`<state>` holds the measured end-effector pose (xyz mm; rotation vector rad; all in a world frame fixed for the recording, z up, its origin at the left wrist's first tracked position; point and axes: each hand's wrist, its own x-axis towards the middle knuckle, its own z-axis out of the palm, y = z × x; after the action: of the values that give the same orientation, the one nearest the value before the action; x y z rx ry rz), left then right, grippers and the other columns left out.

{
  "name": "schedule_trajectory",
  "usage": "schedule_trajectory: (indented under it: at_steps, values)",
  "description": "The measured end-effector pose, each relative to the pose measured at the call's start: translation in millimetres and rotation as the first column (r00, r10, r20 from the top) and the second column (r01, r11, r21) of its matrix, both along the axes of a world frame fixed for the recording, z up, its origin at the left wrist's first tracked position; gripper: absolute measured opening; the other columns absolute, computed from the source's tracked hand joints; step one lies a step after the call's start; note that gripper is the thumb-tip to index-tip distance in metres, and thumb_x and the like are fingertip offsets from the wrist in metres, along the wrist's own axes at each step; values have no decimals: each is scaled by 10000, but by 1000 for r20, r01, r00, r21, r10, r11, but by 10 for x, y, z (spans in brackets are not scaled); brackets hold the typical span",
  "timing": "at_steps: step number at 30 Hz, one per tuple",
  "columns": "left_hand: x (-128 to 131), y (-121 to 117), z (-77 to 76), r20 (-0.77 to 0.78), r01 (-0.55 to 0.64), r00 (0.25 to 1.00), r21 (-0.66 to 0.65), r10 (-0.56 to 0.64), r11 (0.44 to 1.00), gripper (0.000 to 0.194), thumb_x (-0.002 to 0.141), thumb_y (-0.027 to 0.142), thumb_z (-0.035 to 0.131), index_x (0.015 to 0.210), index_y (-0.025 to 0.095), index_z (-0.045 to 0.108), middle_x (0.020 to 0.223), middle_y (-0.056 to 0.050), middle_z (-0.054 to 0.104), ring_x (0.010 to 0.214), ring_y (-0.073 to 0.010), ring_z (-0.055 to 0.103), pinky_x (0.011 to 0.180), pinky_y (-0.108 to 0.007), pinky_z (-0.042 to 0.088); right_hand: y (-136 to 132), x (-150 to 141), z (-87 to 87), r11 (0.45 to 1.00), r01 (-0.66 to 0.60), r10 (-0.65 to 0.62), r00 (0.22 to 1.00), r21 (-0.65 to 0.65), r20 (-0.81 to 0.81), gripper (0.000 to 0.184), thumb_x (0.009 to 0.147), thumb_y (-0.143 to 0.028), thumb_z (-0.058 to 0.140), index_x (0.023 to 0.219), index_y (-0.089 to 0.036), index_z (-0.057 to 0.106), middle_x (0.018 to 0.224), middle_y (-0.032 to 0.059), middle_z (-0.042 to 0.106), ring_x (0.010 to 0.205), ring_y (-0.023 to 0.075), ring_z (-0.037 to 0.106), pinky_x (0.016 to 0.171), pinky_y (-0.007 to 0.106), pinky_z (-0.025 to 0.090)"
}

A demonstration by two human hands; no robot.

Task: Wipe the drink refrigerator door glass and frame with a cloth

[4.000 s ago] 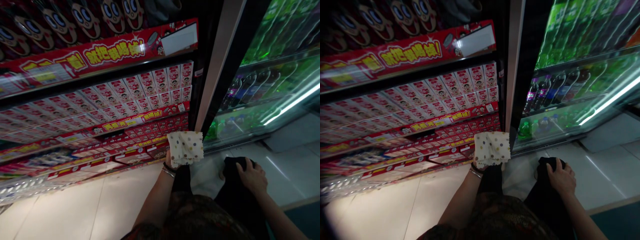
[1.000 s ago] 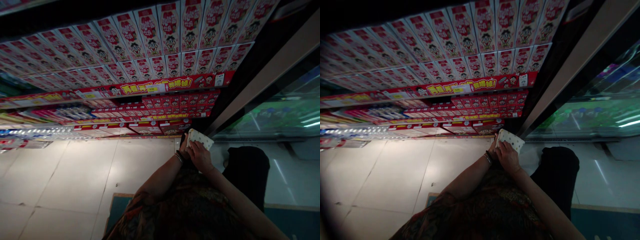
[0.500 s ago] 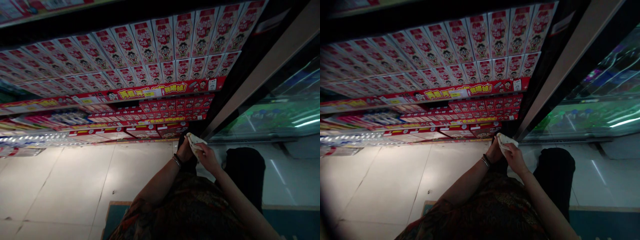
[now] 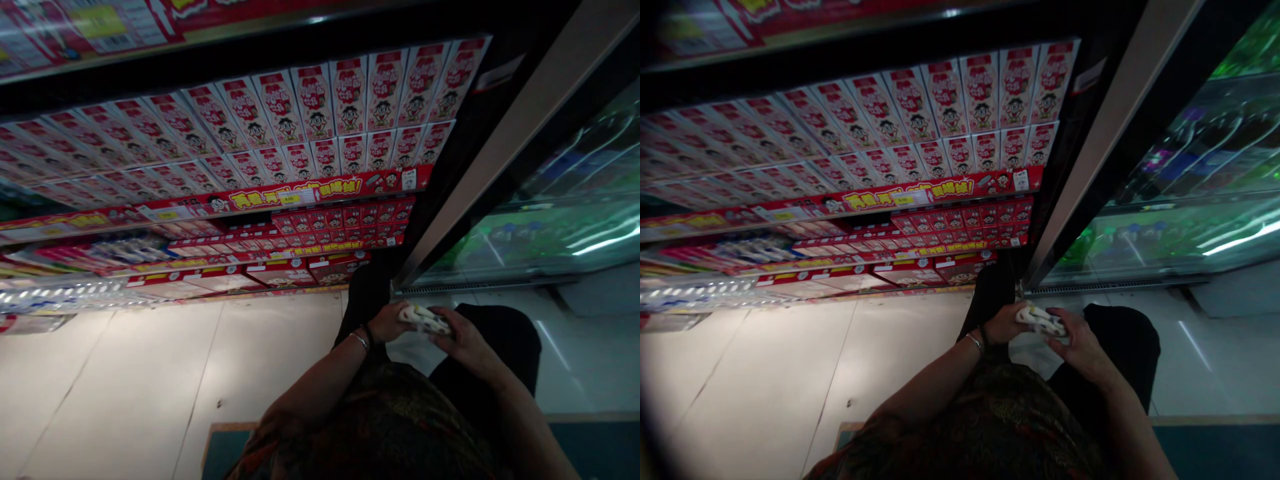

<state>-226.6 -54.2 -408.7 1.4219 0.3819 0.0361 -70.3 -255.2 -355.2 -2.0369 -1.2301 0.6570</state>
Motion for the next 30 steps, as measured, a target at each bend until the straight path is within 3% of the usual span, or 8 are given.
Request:
schedule_trajectory:
  at_steps: [5, 9, 12, 16, 19, 22, 25, 30]
  values:
    - [13, -198, -109, -38, 126, 992, 168, -121, 978, 402, 791, 490, 849, 927, 200, 607, 869, -6, 604, 807, -172, 518, 787, -325, 392, -61, -198, -149, 979, -25, 108, 903, -202, 415, 299, 987, -336, 623, 1234, -215, 741, 1195, 127, 777, 1230, 362, 689, 1271, 735, 272]
    - [11, -250, -276, -109, 103, 991, 245, -79, 964, 402, 854, 532, 769, 1035, 212, 605, 929, -38, 642, 840, -212, 583, 823, -357, 458, -117, -139, -48, 948, -86, 210, 892, -305, 401, 211, 1019, -251, 548, 1040, -203, 752, 976, 96, 768, 1009, 296, 720, 1110, 513, 478]
    - [19, -240, -392, -164, 10, 986, 293, 40, 956, 525, 888, 543, 725, 1269, 206, 596, 1223, -129, 691, 1130, -319, 660, 1057, -476, 512, -195, 24, 139, 968, 73, 58, 864, -239, 499, 256, 1032, -267, 514, 1127, -189, 740, 987, 118, 762, 930, 291, 717, 929, 433, 542]
    - [55, -220, -494, -237, -80, 959, 295, 153, 952, 711, 905, 491, 720, 1502, 191, 478, 1530, -207, 584, 1453, -372, 567, 1269, -534, 443, -256, 105, 153, 924, 341, -352, 590, 172, 727, 425, 1037, -299, 550, 1410, -151, 689, 1336, 196, 736, 1233, 376, 685, 1300, 644, 335]
    - [88, -228, -543, -284, -91, 943, 279, 172, 956, 727, 909, 475, 727, 1513, 165, 470, 1496, -234, 613, 1419, -386, 604, 1243, -543, 475, -228, -89, -202, 939, 263, -79, 792, -222, 606, 444, 1008, -176, 552, 1417, -115, 713, 1397, 238, 716, 1329, 391, 668, 1304, 647, 331]
    - [99, -248, -575, -314, -82, 934, 279, 172, 957, 695, 896, 412, 734, 1496, 162, 486, 1518, -242, 604, 1429, -384, 597, 1257, -531, 458, -175, -373, -666, 773, -118, 298, 935, -623, 194, 258, 864, -47, 643, 1015, -122, 837, 986, 192, 801, 1014, 338, 786, 1003, 443, 575]
    - [86, -256, -572, -331, -74, 928, 279, 168, 957, 676, 876, 395, 748, 1473, 188, 506, 1519, -210, 612, 1432, -366, 598, 1265, -511, 456, -113, -493, -923, 774, -163, 306, 942, -612, 135, 244, 900, -79, 645, 1021, -159, 842, 972, 144, 809, 982, 300, 795, 862, 349, 578]
    - [90, -217, -496, -329, -91, 923, 314, 199, 945, 612, 931, 496, 691, 1440, 197, 528, 1408, -194, 666, 1329, -367, 640, 1223, -518, 476, -15, -273, -874, 882, 118, 76, 920, -456, 384, 518, 1079, -135, 398, 1550, -103, 610, 1518, 203, 652, 1423, 333, 607, 1304, 527, 337]
